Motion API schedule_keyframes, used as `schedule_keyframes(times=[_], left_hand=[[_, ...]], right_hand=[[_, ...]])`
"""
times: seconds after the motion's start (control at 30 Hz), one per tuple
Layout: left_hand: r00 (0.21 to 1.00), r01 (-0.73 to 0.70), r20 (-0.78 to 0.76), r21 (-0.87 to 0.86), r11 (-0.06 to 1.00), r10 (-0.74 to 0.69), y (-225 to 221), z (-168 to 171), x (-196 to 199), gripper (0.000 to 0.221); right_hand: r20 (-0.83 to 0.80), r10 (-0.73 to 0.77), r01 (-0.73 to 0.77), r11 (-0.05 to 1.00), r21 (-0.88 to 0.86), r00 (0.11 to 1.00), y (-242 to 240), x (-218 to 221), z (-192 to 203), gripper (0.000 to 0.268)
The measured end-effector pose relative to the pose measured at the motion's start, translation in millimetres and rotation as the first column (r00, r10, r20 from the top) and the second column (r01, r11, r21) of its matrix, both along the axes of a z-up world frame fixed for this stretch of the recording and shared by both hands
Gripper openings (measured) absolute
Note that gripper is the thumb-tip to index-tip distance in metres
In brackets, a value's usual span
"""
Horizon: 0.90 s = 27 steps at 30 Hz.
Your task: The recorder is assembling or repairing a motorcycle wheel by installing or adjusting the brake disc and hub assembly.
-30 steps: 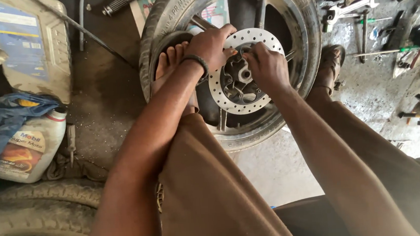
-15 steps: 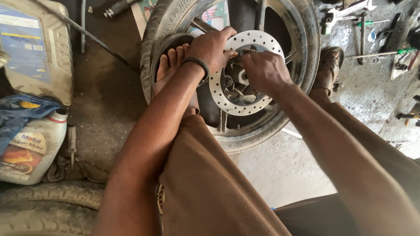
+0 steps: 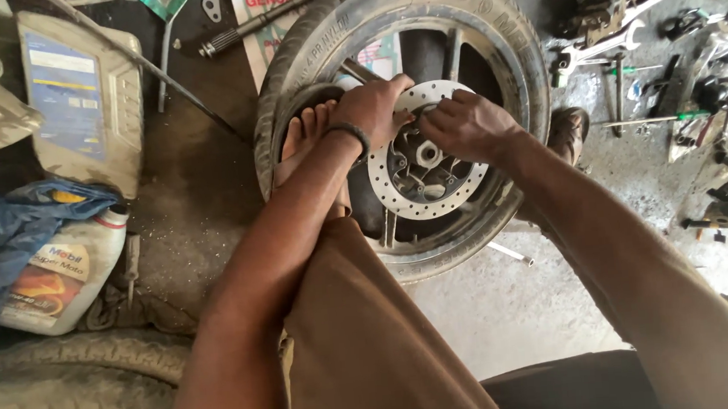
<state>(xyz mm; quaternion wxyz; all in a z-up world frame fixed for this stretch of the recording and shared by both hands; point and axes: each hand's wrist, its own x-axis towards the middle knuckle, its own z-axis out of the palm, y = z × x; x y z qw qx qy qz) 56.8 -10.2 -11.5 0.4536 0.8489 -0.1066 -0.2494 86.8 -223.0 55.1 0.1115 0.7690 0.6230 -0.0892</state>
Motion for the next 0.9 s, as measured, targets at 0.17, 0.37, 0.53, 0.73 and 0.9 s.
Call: schedule_keyframes(times=[0.17,0.37,0.53,0.73,0.9], left_hand=[[1.0,-0.001,0.023,-0.006,1.0,0.001,-2,-6,-5,0.045],[1.0,0.008,0.006,0.025,1.0,-0.008,-3,-5,-5,0.048],[0.999,0.048,0.016,0.048,0.998,-0.049,-4,-1,-2,0.048],[0.998,0.004,-0.059,0.037,0.999,-0.001,-4,-10,-4,0.047],[0.997,-0.075,0.007,-0.041,0.996,0.075,-8,-3,0,0.038]], right_hand=[[0.011,0.127,-0.125,0.984,-0.126,0.992,1,3,-2,0.027],[0.019,0.19,-0.188,0.979,-0.078,0.982,7,12,-4,0.029],[0.01,0.148,-0.147,0.989,-0.018,0.989,-30,-11,-45,0.022],[-0.333,-0.942,0.993,-0.003,-0.116,-0.042,58,-113,-75,0.028],[-0.819,-0.512,0.866,-0.498,0.036,-0.26,57,-111,-43,0.029]])
